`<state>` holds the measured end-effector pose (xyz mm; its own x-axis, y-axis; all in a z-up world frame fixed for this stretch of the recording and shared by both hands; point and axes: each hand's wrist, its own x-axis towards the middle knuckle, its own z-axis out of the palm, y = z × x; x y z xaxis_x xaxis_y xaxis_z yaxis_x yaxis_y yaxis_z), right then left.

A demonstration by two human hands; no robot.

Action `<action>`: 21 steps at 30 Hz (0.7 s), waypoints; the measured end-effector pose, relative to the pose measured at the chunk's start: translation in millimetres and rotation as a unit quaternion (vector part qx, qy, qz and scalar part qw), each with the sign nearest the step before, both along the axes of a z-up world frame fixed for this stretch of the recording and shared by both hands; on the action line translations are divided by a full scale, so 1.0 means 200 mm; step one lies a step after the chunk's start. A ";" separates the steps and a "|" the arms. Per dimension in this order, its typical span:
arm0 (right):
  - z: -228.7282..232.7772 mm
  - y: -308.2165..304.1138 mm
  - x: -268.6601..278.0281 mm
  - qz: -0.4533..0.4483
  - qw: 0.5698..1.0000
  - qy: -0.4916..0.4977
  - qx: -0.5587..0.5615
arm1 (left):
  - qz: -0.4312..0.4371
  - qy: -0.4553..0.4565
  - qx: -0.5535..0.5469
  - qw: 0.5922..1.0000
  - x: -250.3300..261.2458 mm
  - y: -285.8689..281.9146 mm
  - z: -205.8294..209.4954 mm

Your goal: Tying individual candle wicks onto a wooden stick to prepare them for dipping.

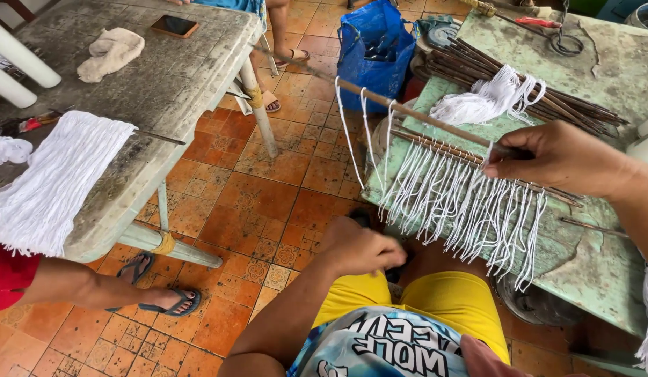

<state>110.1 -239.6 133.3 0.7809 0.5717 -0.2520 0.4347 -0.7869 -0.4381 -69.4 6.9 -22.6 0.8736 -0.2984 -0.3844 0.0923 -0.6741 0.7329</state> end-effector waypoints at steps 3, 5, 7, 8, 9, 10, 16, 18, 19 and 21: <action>-0.03 0.06 -0.05 0.016 1.000 0.010 -0.006 | 0.044 -0.217 -0.164 0.961 0.06 -0.08 0.05; -0.06 0.09 -0.06 0.028 1.000 0.013 0.006 | 0.084 -0.355 -0.236 0.901 0.14 -0.14 0.07; -0.09 0.11 -0.08 0.048 0.998 0.015 0.044 | 0.145 -0.350 -0.340 0.861 0.23 -0.21 0.08; -0.09 0.12 -0.09 0.048 0.998 0.014 0.044 | 0.144 -0.351 -0.340 0.861 0.25 -0.23 0.11; -0.10 0.14 -0.10 0.048 0.998 0.008 0.044 | 0.174 -0.289 -0.376 0.863 0.27 -0.25 0.14; -0.11 0.15 -0.11 0.048 0.998 0.003 0.045 | 0.202 -0.225 -0.410 0.861 0.28 -0.27 0.17; -0.14 0.15 -0.10 0.065 0.996 -0.041 0.055 | 0.225 -0.255 -0.414 0.844 0.30 -0.24 0.12; -0.14 0.16 -0.09 0.066 0.995 -0.030 0.063 | 0.229 -0.262 -0.410 0.843 0.30 -0.23 0.11; -0.15 0.15 -0.09 0.066 0.995 -0.019 0.072 | 0.232 -0.269 -0.405 0.843 0.30 -0.22 0.11; -0.14 0.16 -0.08 0.060 0.996 -0.010 0.071 | 0.245 -0.273 -0.422 0.829 0.32 -0.22 0.09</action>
